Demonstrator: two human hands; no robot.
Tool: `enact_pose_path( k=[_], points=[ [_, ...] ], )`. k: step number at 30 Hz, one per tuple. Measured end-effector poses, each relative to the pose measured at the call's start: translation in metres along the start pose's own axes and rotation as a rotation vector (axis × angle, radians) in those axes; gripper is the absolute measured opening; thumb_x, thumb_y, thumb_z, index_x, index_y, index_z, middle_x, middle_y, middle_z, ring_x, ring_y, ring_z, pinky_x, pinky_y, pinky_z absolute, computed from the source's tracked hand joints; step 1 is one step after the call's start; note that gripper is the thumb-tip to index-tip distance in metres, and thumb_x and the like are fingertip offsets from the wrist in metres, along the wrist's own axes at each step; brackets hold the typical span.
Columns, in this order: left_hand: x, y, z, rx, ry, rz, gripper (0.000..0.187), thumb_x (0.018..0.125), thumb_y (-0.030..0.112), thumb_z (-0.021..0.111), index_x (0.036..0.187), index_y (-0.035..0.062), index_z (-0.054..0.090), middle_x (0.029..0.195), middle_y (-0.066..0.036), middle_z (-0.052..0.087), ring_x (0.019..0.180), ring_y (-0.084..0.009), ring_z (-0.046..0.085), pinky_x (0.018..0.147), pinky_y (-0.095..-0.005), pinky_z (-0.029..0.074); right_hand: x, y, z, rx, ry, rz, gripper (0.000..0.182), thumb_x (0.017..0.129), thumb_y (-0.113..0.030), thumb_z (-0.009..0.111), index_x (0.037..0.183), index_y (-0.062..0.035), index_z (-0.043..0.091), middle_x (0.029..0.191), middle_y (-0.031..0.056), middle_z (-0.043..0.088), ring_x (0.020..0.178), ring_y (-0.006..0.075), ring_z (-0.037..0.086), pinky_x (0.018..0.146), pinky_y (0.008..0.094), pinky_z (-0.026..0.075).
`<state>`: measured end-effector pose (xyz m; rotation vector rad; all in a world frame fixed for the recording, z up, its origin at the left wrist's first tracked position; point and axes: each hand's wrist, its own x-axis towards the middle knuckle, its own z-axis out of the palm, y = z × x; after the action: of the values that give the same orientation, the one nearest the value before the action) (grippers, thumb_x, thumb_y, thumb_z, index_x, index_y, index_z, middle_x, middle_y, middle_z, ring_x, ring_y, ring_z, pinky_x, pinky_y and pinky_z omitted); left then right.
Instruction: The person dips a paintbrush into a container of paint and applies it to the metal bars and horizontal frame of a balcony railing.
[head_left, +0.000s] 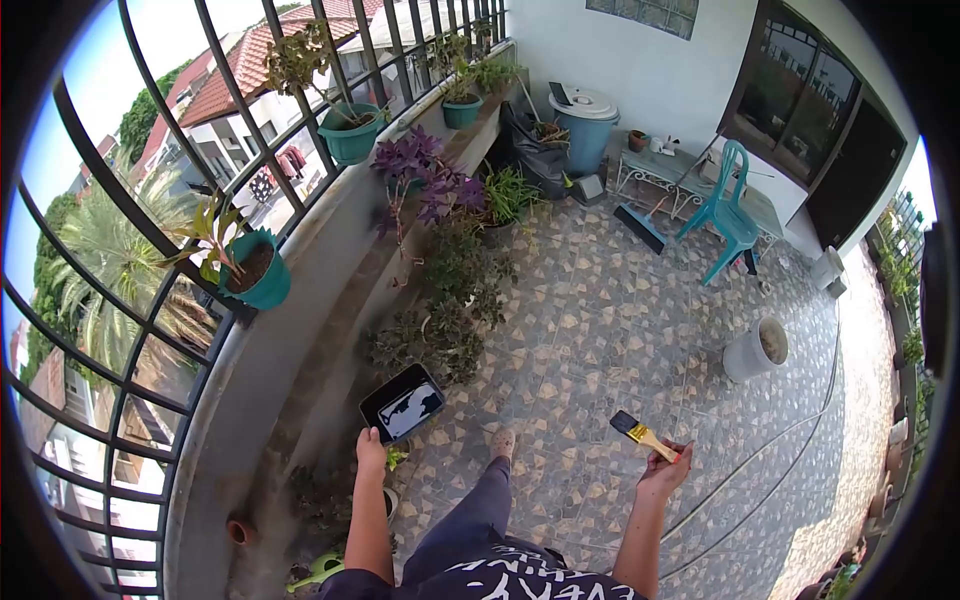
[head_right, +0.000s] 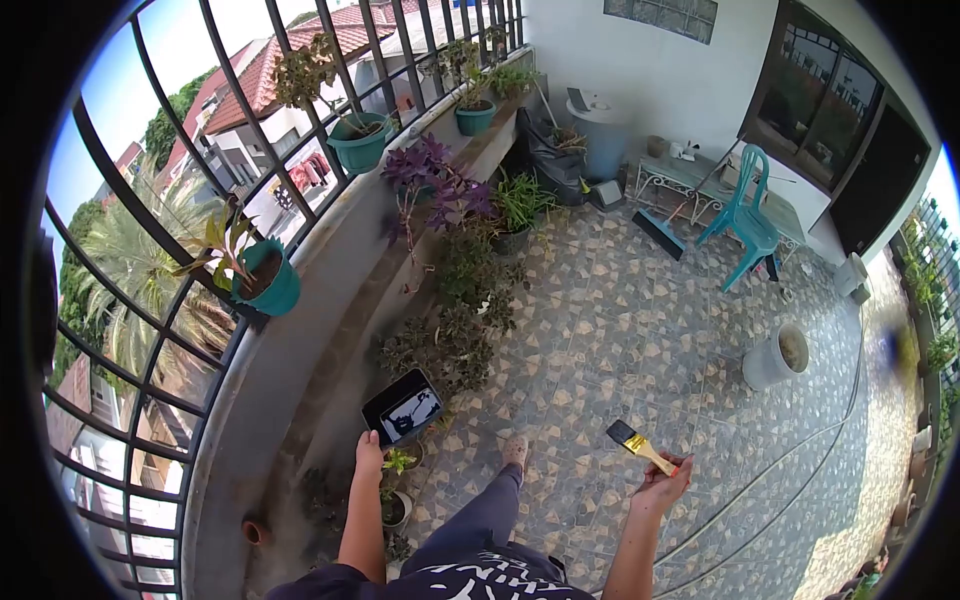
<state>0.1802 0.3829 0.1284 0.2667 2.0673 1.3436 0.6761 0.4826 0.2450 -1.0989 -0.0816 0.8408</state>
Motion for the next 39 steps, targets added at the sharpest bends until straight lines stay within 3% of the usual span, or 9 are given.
enact_pose_path(
  k=[4, 5, 6, 8, 17, 20, 21, 33, 39],
  points=[
    [0.057, 0.015, 0.091, 0.175, -0.110, 0.163, 0.033, 0.100, 0.027, 0.048, 0.097, -0.0053, 0.053, 0.088, -0.018, 0.057, 0.077, -0.0290, 0.051, 0.078, -0.0399, 0.043, 0.065, 0.002, 0.058, 0.036, 0.083, -0.029, 0.039, 0.100, -0.040, 0.048, 0.078, -0.0081, 0.048, 0.074, 0.0125, 0.061, 0.045, 0.0154, 0.049, 0.040, 0.0273, 0.041],
    [0.068, 0.024, 0.114, 0.214, -0.189, 0.079, 0.041, 0.103, 0.026, 0.045, 0.128, -0.0060, 0.048, 0.116, -0.012, 0.054, 0.100, -0.0199, 0.057, 0.083, -0.0319, 0.054, 0.081, 0.000, 0.076, 0.034, 0.080, -0.031, 0.039, 0.100, -0.041, 0.048, 0.078, -0.0084, 0.048, 0.074, 0.0119, 0.061, 0.045, 0.0150, 0.049, 0.040, 0.0264, 0.039],
    [0.089, 0.024, 0.139, 0.278, -0.216, 0.100, 0.044, 0.103, 0.026, 0.046, 0.133, -0.0057, 0.045, 0.119, -0.013, 0.054, 0.105, -0.0198, 0.056, 0.084, -0.0331, 0.053, 0.096, 0.000, 0.095, 0.021, 0.077, -0.040, 0.039, 0.100, -0.041, 0.048, 0.078, -0.0084, 0.048, 0.074, 0.0116, 0.061, 0.045, 0.0149, 0.049, 0.040, 0.0261, 0.038],
    [0.114, 0.031, 0.197, 0.156, -0.156, 0.221, 0.037, 0.101, 0.031, 0.047, 0.103, -0.0052, 0.053, 0.099, -0.021, 0.057, 0.090, -0.0323, 0.054, 0.080, -0.0410, 0.043, 0.125, -0.002, 0.131, -0.002, 0.091, -0.064, 0.040, 0.100, -0.042, 0.048, 0.078, -0.0084, 0.049, 0.073, 0.0111, 0.061, 0.045, 0.0148, 0.049, 0.040, 0.0254, 0.037],
    [0.180, 0.181, 0.408, 0.145, -0.446, 0.153, 0.051, 0.101, 0.034, 0.048, 0.132, -0.0065, 0.046, 0.128, -0.019, 0.055, 0.117, -0.0298, 0.053, 0.097, -0.0365, 0.040, 0.253, 0.000, 0.265, 0.011, 0.075, -0.196, 0.042, 0.099, -0.042, 0.048, 0.078, -0.0070, 0.050, 0.072, 0.0115, 0.060, 0.045, 0.0163, 0.050, 0.042, 0.0279, 0.040],
    [0.204, 0.218, 0.485, 0.152, -0.476, 0.138, 0.051, 0.101, 0.033, 0.048, 0.132, -0.0062, 0.047, 0.128, -0.020, 0.056, 0.116, -0.0293, 0.053, 0.097, -0.0363, 0.040, 0.308, 0.029, 0.288, 0.017, 0.144, -0.136, 0.042, 0.099, -0.043, 0.048, 0.078, -0.0069, 0.051, 0.072, 0.0111, 0.060, 0.044, 0.0160, 0.050, 0.041, 0.0271, 0.039],
    [0.212, 0.222, 0.515, 0.187, -0.393, 0.218, 0.037, 0.103, 0.027, 0.045, 0.123, -0.0037, 0.050, 0.116, -0.008, 0.056, 0.101, -0.0161, 0.057, 0.082, -0.0332, 0.052, 0.329, 0.039, 0.294, 0.022, 0.165, -0.104, 0.042, 0.099, -0.043, 0.048, 0.079, -0.0068, 0.051, 0.072, 0.0109, 0.060, 0.044, 0.0157, 0.050, 0.040, 0.0266, 0.039],
    [0.301, 0.359, 0.799, 0.134, -0.415, 0.106, 0.032, 0.103, 0.025, 0.043, 0.116, -0.0021, 0.053, 0.104, -0.007, 0.058, 0.091, -0.0159, 0.059, 0.077, -0.0330, 0.054, 0.630, 0.070, 0.532, -0.046, 0.112, 0.050, 0.039, 0.099, -0.041, 0.051, 0.081, -0.0057, 0.056, 0.071, 0.0084, 0.063, 0.043, 0.0127, 0.051, 0.036, 0.0228, 0.035],
    [0.330, 0.471, 0.911, 0.267, -0.446, 0.245, 0.041, 0.101, 0.032, 0.045, 0.112, -0.0069, 0.053, 0.102, -0.022, 0.058, 0.093, -0.0324, 0.056, 0.085, -0.0368, 0.042, 0.712, 0.081, 0.697, -0.010, -0.015, -0.020, 0.039, 0.099, -0.040, 0.051, 0.078, -0.0070, 0.053, 0.072, 0.0093, 0.063, 0.046, 0.0140, 0.052, 0.041, 0.0258, 0.040]
  ],
)
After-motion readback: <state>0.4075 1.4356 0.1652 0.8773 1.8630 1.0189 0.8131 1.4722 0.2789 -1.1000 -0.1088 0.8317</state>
